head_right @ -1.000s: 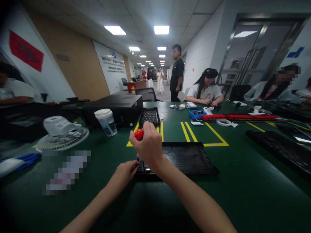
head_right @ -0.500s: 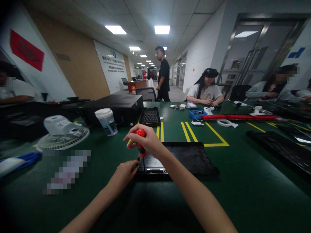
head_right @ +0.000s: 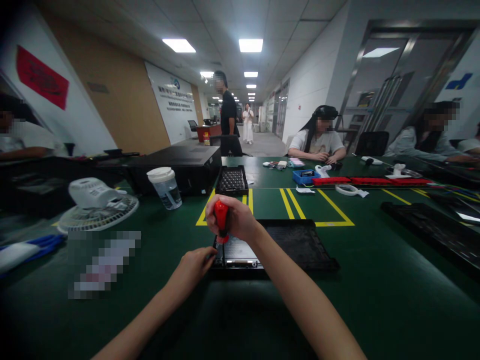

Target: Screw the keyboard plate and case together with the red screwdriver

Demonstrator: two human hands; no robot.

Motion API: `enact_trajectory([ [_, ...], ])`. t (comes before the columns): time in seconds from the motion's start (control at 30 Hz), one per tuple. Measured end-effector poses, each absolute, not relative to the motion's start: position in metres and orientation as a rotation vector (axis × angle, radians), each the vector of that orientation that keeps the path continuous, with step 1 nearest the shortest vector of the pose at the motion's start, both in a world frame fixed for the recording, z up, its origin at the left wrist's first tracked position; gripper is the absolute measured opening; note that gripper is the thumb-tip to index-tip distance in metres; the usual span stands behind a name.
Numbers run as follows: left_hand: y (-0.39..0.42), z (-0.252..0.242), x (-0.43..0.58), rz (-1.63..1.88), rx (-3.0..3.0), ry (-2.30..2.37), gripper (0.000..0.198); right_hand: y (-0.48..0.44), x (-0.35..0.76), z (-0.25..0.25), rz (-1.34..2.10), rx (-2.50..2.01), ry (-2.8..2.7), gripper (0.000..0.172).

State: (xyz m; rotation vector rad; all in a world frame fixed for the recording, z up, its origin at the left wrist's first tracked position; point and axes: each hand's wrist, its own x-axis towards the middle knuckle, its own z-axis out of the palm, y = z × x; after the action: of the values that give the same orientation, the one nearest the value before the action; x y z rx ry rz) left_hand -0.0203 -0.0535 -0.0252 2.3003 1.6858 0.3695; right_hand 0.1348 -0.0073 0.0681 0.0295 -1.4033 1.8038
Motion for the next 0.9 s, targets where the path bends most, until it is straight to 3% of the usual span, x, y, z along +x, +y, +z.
enact_trajectory([
  [0.9, -0.0531, -0.0279, -0.0218, 0.391, 2.303, 1.671, 0.025, -0.0088, 0.1319, 0.0641, 1.839, 0.073, -1.493, 0.029],
])
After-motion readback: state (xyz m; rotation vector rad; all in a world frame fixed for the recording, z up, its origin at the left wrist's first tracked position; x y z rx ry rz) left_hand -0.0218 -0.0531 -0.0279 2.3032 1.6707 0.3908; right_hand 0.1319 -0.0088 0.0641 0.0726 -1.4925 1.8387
